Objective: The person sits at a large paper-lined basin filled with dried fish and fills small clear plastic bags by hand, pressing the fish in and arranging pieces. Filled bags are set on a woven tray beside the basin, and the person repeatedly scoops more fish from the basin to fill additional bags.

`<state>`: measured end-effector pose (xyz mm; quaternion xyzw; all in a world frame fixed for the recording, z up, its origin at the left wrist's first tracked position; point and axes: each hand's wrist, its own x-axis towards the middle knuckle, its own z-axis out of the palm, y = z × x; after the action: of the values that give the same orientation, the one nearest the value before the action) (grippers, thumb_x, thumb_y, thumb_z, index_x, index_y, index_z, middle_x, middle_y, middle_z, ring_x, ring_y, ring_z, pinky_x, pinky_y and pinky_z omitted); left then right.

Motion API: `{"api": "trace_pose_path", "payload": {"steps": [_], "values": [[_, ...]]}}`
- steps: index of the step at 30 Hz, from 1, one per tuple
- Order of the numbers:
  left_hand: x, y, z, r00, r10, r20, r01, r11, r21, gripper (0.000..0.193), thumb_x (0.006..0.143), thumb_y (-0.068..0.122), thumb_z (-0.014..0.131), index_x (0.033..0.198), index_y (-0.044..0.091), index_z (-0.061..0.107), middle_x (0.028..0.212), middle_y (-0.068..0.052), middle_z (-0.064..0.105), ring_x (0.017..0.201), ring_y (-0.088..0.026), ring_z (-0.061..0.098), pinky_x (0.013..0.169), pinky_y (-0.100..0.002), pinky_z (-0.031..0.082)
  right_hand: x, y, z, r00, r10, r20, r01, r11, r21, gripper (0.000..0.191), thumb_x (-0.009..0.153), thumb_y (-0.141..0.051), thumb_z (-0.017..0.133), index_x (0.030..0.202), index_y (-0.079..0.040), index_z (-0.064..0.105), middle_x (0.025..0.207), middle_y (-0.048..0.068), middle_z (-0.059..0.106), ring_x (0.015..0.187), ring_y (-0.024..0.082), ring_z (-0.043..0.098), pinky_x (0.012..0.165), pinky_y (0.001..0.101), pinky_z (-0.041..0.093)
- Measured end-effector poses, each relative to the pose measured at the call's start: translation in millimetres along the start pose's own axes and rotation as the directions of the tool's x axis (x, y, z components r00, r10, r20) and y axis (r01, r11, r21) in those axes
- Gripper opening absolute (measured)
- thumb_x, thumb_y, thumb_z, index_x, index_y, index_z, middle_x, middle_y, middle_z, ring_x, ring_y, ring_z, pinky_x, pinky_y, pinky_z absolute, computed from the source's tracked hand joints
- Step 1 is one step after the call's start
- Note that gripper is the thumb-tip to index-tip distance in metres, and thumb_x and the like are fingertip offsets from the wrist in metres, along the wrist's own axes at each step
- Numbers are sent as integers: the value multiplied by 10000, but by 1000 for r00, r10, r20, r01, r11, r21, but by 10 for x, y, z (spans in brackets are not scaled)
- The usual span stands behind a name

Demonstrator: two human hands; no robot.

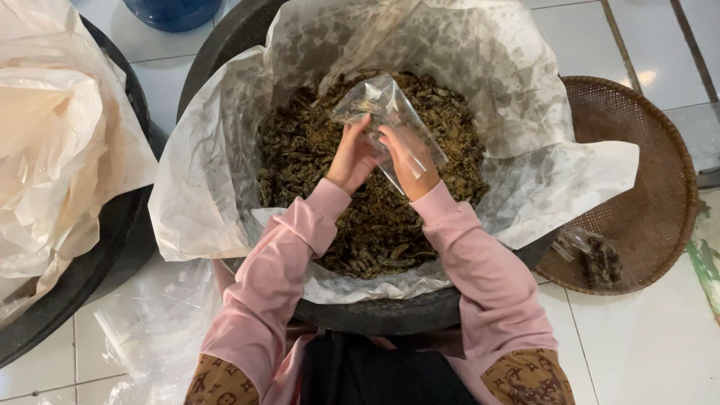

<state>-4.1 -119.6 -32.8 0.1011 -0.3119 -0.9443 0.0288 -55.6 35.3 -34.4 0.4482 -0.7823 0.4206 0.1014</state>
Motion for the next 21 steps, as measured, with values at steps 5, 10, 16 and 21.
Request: {"api": "trace_pose_path", "payload": {"steps": [5,10,16,21], "values": [[-7,43,-9,997,-50,66,52,998,-33,707,926,596,595,1405,91,466,1389,-204,577,1248,-354,605,1052,-601,512,-16,101,53,966,242,86,-254,951,174,285,1070,-38,501,1346,24,535,1143,177,711,867,218,723,733,318,569],[55,-9,-95,999,-45,28,46,999,-21,684,979,563,604,1424,64,456,1393,-182,543,1288,-338,562,1102,-586,488,20,-64,-35,922,369,118,-383,913,139,231,1115,-155,529,1313,-45,579,775,105,613,655,185,580,627,342,485],[13,73,-101,1000,-4,8,4,999,-37,676,966,547,591,1398,41,472,1354,-198,575,1173,-344,649,962,-561,590,39,-202,-42,996,88,8,-88,996,-21,375,1049,-164,673,1403,-93,573,1003,130,667,818,230,635,724,357,508],[3,181,-78,1000,-10,24,9,999,48,684,953,583,569,1400,69,504,1355,-201,610,1124,-331,682,882,-524,608,53,-74,24,981,71,183,-61,996,-59,585,1013,-19,647,1563,-36,448,1133,182,599,971,310,618,876,415,524]]}}
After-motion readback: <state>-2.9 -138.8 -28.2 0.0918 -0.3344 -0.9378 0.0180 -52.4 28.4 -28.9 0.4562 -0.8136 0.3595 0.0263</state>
